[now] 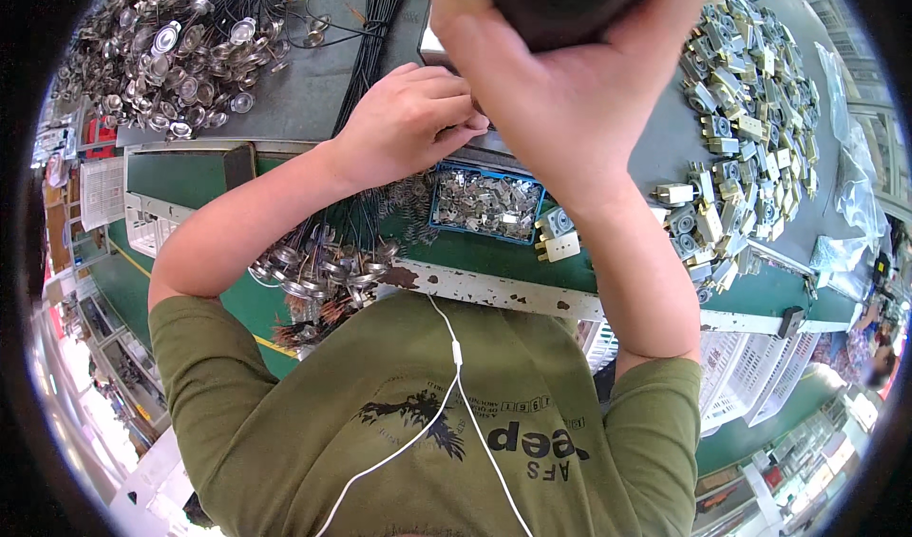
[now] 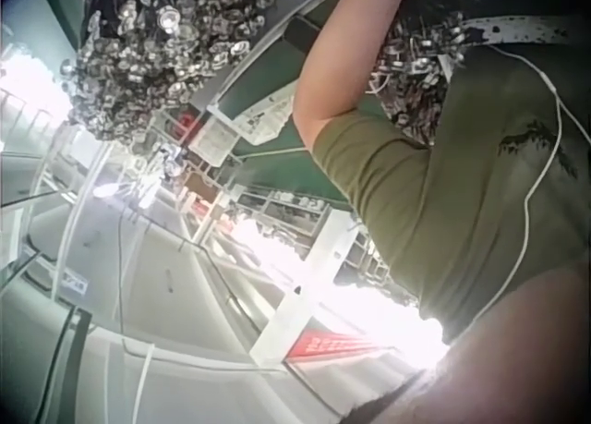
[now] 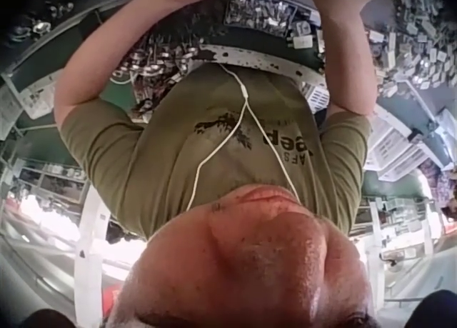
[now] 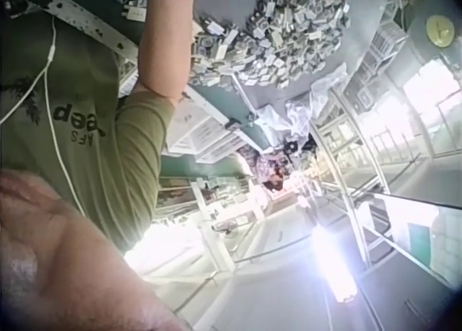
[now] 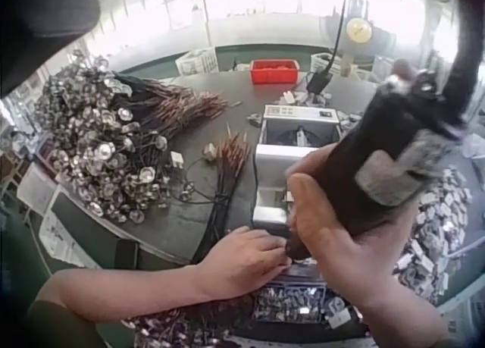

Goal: Assemble electronic components by connecting wire harnesses and securing parts with an electric screwdriver.

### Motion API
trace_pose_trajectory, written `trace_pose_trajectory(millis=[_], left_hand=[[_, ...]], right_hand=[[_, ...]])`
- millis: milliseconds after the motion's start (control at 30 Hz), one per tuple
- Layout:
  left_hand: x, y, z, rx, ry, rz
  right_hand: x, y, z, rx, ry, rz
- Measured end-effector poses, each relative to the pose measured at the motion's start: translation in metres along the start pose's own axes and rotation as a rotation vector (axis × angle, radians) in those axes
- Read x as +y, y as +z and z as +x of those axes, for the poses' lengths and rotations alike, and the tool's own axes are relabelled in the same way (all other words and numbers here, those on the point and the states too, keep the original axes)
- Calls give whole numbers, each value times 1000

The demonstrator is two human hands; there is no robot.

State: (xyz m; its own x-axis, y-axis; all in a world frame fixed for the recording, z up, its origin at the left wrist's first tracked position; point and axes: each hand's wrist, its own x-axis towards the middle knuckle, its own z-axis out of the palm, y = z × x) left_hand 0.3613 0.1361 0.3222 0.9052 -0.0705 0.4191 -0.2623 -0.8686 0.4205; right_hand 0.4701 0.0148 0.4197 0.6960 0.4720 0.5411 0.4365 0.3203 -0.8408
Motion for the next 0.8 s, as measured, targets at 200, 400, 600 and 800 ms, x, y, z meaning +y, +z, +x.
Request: trace_pose_trajectory(millis=[200, 400, 600, 800], left_hand=[[-6, -7, -3, -41, -15, -99], [5, -12, 9, -233, -261, -25], [0, -15, 13, -294, -234, 44], [6, -18, 14, -325, -272, 33]], right_hand=[[-15, 20, 1, -9, 106, 66], [-8, 17, -4, -29, 103, 37], [5, 12, -1, -101, 13, -36], [-2, 14, -3, -165, 6, 26]])
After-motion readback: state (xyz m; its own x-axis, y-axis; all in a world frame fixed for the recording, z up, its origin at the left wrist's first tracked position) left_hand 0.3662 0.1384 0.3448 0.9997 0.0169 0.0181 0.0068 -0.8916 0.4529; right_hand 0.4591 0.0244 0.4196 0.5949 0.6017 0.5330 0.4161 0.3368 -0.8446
